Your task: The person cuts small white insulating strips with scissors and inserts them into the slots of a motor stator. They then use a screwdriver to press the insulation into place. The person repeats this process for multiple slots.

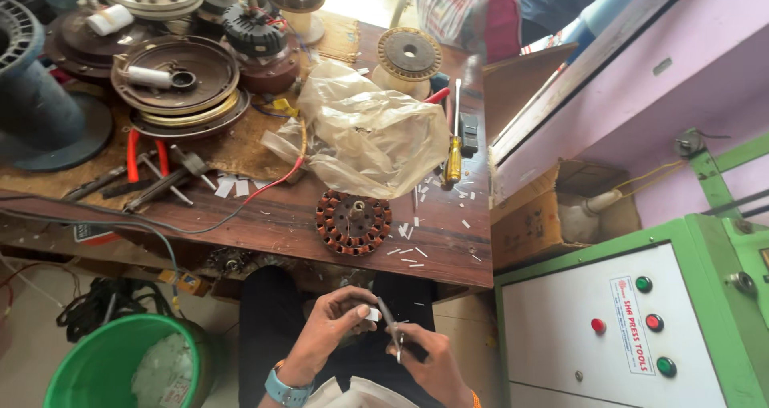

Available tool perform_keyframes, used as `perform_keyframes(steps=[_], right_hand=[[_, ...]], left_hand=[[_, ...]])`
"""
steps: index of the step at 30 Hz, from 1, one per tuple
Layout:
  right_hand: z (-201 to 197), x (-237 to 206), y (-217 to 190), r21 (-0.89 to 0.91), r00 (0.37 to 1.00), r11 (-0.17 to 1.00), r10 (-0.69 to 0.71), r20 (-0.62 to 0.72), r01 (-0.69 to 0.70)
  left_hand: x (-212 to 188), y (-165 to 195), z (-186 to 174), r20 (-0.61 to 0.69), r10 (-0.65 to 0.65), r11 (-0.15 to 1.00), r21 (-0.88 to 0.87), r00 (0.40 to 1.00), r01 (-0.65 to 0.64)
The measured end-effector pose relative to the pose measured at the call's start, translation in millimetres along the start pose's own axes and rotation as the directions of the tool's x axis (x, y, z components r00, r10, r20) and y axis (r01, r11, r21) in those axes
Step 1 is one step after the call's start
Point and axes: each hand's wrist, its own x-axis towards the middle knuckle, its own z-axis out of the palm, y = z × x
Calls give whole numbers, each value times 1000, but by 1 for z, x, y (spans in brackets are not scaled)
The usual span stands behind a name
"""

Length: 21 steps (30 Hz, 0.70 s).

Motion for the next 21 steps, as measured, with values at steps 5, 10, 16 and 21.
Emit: perform_keyframes(steps=[5,10,16,21], right_hand=[[-8,-4,3,139,972,965,231,-48,-222],[-16,-10,17,7,981,991,132,-142,-133],[3,-8,42,146,926,933,350,-142,-330],[2,-13,46,191,904,909,399,-151,-369]], left_hand=[[-1,3,2,4,-8,1000,22,1000,8],[-4,2,9,78,25,990,136,997,-36],[-14,14,5,165,36,992,112,986,-55],[-13,5,-6,83,34,979,196,996,-50]])
